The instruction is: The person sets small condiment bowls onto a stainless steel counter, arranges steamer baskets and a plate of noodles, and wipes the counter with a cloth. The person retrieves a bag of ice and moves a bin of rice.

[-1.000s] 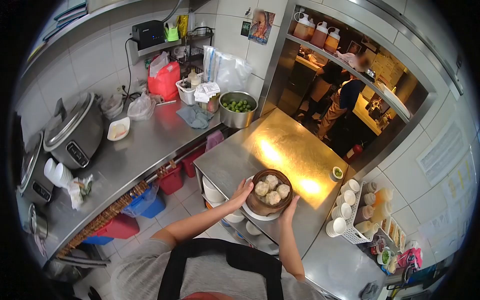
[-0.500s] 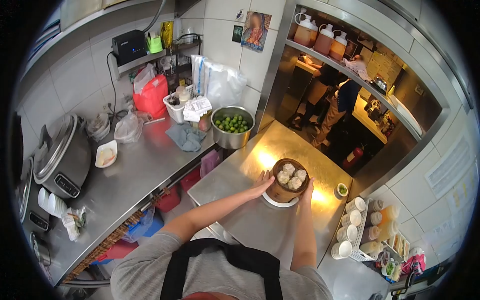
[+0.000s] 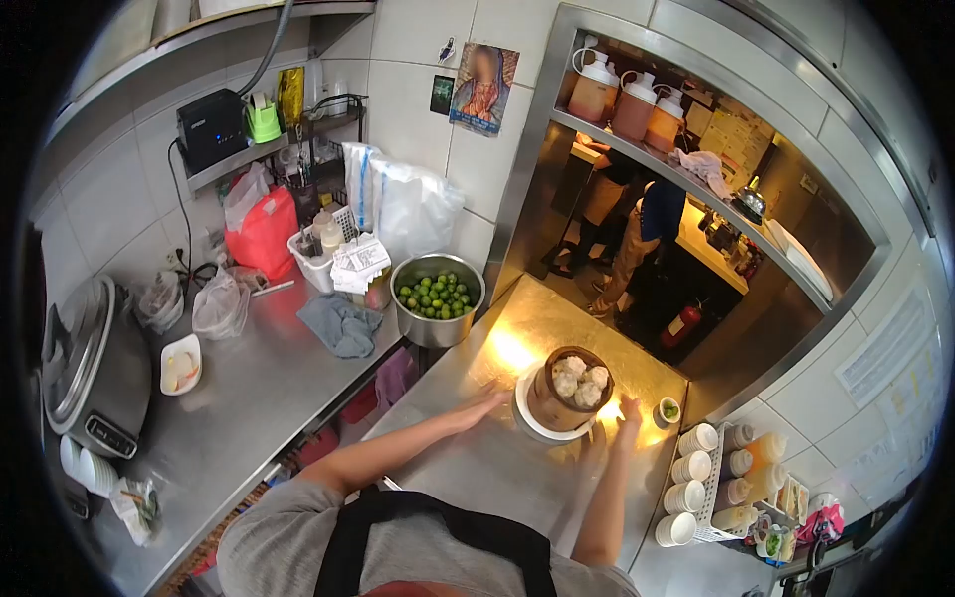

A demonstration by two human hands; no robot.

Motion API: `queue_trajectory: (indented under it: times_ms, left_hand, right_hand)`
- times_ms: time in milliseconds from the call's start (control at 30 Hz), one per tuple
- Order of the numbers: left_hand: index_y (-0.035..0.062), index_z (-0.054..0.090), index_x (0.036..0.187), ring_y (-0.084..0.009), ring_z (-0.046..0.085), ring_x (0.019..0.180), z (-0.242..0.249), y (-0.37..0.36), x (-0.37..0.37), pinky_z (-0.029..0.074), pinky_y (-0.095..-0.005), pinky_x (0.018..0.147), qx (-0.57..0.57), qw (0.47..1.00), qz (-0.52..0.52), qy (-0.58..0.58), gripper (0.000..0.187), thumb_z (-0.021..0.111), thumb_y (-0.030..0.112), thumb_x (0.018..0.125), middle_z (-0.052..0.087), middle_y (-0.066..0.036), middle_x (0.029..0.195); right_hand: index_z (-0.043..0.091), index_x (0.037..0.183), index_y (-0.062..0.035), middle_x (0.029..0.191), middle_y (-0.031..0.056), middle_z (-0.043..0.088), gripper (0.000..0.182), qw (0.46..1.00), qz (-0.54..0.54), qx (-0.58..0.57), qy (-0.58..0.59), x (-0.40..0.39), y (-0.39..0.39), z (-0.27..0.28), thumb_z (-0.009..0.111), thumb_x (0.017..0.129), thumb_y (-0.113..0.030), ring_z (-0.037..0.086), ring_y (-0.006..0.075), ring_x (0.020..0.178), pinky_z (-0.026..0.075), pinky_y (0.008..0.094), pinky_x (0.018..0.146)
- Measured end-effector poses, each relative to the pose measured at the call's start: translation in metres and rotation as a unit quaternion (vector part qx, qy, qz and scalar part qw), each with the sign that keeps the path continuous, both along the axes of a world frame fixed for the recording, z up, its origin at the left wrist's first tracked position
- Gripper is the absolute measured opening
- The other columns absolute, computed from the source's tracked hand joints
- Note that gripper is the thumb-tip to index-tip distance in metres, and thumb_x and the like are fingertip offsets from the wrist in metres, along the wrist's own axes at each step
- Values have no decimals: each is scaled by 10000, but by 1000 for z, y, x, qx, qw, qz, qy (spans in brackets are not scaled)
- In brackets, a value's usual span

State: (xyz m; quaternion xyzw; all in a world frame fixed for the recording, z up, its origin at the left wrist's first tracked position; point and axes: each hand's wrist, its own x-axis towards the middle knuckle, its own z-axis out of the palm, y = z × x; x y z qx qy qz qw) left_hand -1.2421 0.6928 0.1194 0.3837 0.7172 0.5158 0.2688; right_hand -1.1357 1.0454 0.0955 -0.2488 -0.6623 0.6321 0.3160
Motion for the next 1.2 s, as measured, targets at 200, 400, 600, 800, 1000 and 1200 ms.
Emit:
queue_trajectory:
  times_ms: [200,400,600,800,1000,1200]
  left_hand:
    - [65,501,1219,-164,499,999,-18,-172,-26,452,-286,765,187,946,254,-72,467,366,412,937,484,-84,1226]
    - [62,551,1148,-73,495,606,-25,-282,-56,395,-213,518,185,900,386,-78,353,452,315,922,584,-19,843]
    - [43,528,1163,-62,461,531,-63,-295,-64,378,-210,493,187,922,335,-62,308,461,218,918,558,-10,712]
    - [36,522,1168,-66,471,524,-51,-298,-67,390,-218,491,178,930,318,-47,293,441,177,924,557,-15,685]
    - [50,531,1176,-78,477,528,-54,-299,-67,413,-232,507,172,927,328,-57,300,429,190,932,548,-24,676]
    - [79,426,1279,-99,539,636,-59,-308,-76,449,-232,532,244,893,294,-237,439,402,361,943,589,-50,888]
  right_hand:
    - [573,1033,21,1027,91,598,195,937,-64,334,84,-7,-36,179,513,876,-78,555,164,948,426,277,839]
    - [553,984,6,870,131,518,172,764,-25,628,146,-136,-151,383,545,832,-75,534,255,804,422,316,744]
    - [535,966,4,1069,192,497,236,518,-97,839,134,-283,-225,501,556,803,-166,484,360,1004,420,418,835]
    - [521,1097,53,1322,255,306,417,480,-166,862,3,-362,-264,593,530,838,-273,345,398,1205,330,407,993]
    - [396,1260,52,1374,235,320,607,573,-189,782,-154,-363,-278,597,543,831,-352,395,384,1206,326,488,997]
    - [562,1092,-55,1076,71,573,250,749,211,606,164,-316,-366,360,516,877,-174,570,182,902,453,305,788]
